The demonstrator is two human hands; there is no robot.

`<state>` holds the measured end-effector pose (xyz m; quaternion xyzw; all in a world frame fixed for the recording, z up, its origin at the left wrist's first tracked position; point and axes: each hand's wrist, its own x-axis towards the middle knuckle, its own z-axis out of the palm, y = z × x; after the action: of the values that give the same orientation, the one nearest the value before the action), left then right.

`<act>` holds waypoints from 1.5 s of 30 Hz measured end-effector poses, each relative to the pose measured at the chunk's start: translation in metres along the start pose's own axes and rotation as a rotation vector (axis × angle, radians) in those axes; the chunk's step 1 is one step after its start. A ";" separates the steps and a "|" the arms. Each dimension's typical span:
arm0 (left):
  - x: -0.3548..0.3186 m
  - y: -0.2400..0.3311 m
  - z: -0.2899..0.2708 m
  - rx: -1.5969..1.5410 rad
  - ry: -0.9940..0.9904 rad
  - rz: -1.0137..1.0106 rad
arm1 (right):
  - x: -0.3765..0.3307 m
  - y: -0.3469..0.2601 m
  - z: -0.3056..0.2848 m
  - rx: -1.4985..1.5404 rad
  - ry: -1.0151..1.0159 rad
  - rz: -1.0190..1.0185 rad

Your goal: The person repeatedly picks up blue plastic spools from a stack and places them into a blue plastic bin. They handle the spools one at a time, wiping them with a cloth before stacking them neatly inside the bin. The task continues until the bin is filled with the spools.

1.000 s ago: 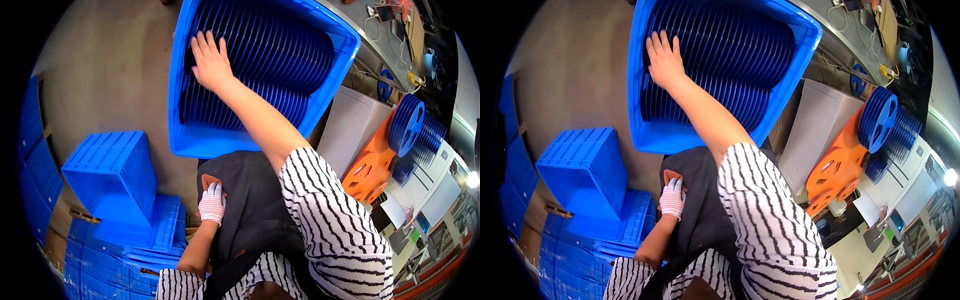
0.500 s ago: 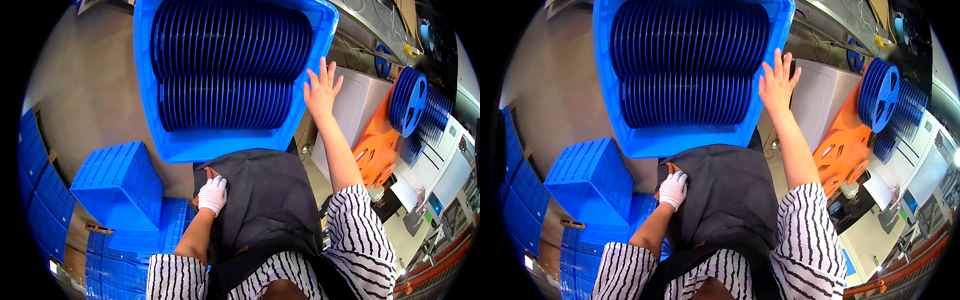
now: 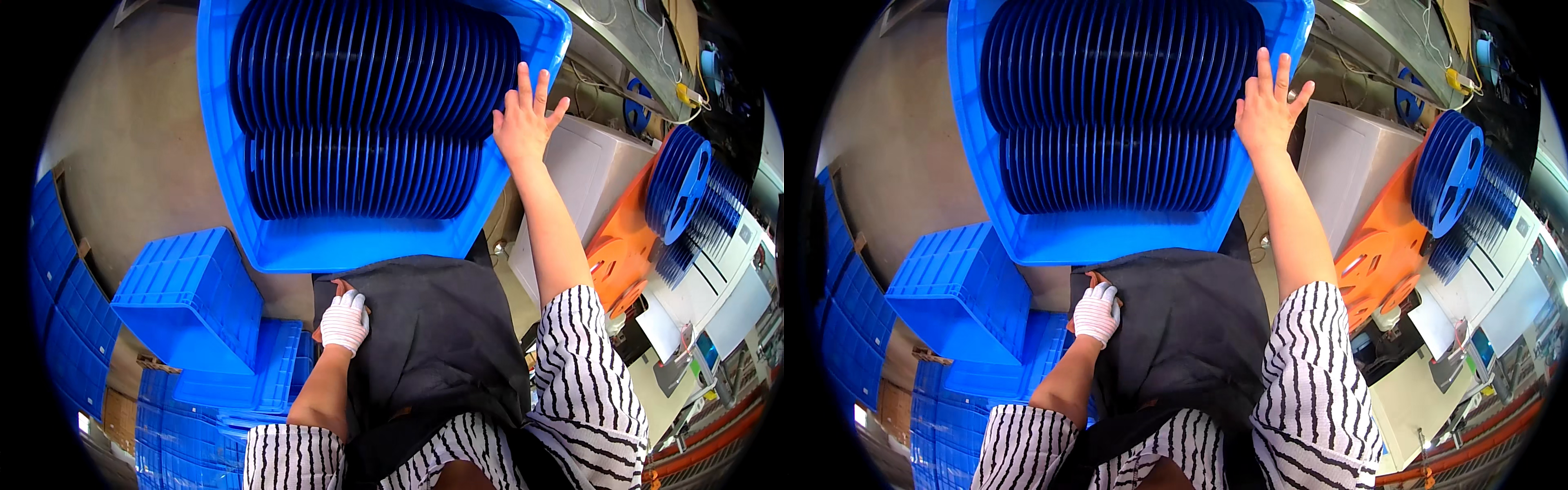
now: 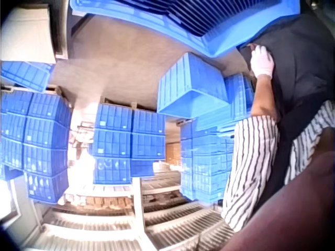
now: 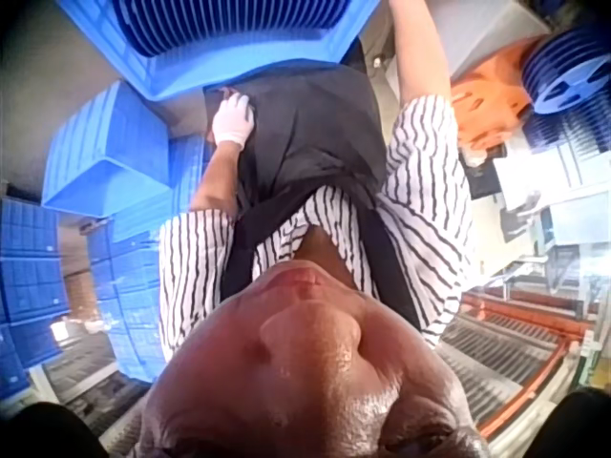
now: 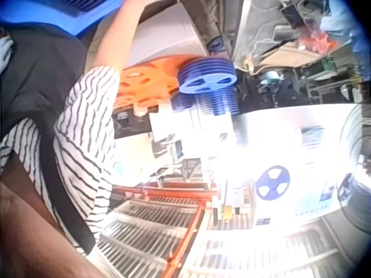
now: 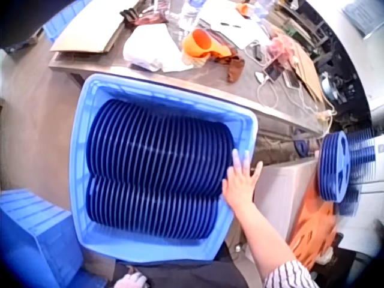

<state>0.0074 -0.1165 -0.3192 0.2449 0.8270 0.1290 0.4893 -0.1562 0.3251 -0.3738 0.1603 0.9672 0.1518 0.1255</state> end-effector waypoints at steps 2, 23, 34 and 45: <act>0.002 0.000 0.000 0.004 -0.010 -0.012 | -0.001 -0.001 0.005 0.029 0.058 0.013; 0.008 0.004 -0.006 -0.034 -0.078 -0.050 | 0.016 -0.023 -0.005 0.116 0.052 0.041; 0.002 -0.002 0.003 -0.054 0.005 -0.030 | 0.017 -0.027 0.006 0.208 0.210 -0.071; 0.001 -0.003 0.000 -0.047 -0.057 -0.051 | 0.024 -0.046 -0.002 0.273 0.206 -0.074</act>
<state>0.0059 -0.1188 -0.3215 0.2159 0.8155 0.1288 0.5213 -0.1908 0.2914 -0.3921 0.1238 0.9918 0.0301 0.0085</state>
